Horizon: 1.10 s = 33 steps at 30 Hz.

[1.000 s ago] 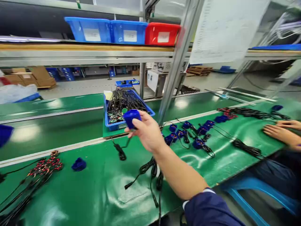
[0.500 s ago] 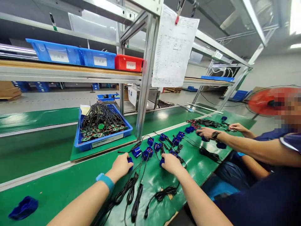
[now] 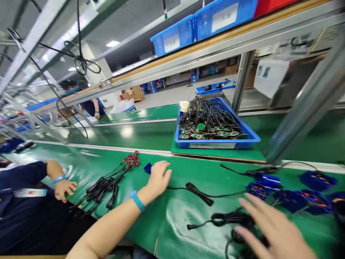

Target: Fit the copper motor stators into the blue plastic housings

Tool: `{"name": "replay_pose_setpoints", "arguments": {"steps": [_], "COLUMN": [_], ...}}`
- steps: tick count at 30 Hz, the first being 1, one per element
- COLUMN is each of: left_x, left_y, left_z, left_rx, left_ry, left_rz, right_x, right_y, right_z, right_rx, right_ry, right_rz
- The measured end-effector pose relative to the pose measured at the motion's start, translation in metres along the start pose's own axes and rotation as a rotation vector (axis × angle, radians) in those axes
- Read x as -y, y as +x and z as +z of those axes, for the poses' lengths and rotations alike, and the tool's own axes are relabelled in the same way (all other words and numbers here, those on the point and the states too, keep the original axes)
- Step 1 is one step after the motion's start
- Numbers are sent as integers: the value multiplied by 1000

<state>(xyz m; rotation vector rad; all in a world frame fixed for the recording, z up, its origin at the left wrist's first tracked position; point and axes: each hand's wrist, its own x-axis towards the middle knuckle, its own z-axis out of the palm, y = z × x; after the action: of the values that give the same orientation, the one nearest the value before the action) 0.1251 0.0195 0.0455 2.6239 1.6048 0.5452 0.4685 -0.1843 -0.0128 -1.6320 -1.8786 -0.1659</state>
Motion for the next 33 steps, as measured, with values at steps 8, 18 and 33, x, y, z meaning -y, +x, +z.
{"name": "replay_pose_setpoints", "arguments": {"steps": [8,18,33], "left_x": [175,208,203], "left_y": [-35,-19,-8], "left_z": [-34,-43,-77], "left_rx": [64,92,-150], "left_ry": [250,80,-212], "left_rz": [-294,-317,-588], "right_x": [49,-60,137], "right_y": [9,-9,68], "right_z": [70,59,106], "right_rx": [167,78,304], "right_ry": [-65,-198,-24], "right_rz": [-209,-140,-94]}}
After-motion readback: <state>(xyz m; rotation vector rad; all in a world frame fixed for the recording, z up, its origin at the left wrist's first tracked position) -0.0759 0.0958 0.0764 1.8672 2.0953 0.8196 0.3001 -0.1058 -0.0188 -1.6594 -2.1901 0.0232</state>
